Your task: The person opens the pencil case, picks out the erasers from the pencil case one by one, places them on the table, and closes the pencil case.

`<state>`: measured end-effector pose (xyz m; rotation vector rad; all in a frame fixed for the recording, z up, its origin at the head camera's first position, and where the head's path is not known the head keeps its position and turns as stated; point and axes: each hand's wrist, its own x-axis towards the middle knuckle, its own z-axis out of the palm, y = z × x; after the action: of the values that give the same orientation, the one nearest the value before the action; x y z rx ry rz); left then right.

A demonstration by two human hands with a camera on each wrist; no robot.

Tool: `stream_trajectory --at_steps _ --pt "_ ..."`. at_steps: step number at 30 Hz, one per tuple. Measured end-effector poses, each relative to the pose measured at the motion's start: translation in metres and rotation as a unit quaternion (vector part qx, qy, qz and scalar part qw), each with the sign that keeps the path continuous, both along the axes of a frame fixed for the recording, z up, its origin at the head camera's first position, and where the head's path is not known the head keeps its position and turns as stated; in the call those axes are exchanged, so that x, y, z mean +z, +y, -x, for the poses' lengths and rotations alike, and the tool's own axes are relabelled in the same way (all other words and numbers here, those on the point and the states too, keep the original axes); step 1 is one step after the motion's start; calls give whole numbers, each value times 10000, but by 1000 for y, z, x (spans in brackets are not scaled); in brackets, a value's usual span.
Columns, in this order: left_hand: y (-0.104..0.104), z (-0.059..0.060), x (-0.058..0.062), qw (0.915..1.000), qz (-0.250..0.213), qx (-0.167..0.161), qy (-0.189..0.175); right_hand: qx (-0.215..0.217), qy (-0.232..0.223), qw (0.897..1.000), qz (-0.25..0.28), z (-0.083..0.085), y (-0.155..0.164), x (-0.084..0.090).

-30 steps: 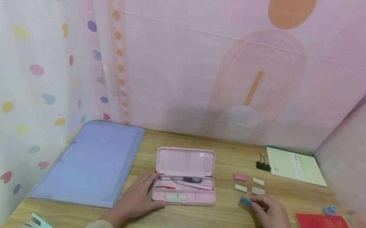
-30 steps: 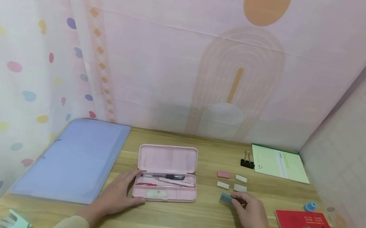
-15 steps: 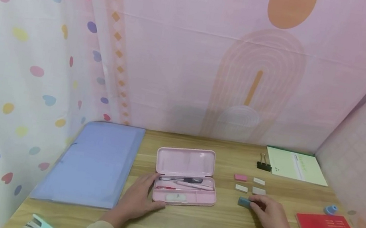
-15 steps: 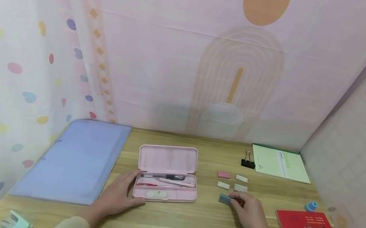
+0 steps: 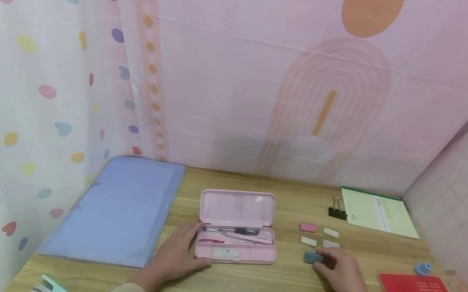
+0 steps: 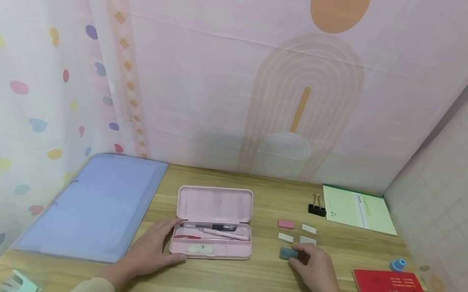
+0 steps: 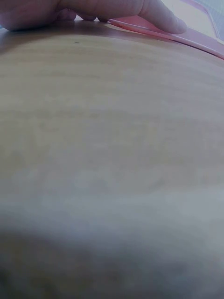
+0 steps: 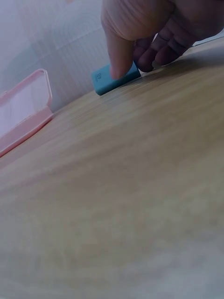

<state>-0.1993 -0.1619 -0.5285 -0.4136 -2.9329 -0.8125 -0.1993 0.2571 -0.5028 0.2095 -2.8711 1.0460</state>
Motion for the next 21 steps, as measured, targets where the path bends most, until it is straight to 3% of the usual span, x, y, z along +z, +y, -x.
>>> stream_trajectory --at_steps 21 --pt "1 -1 1 10000 -17 29 -74 31 -121 9997 -187 3 1 -2"
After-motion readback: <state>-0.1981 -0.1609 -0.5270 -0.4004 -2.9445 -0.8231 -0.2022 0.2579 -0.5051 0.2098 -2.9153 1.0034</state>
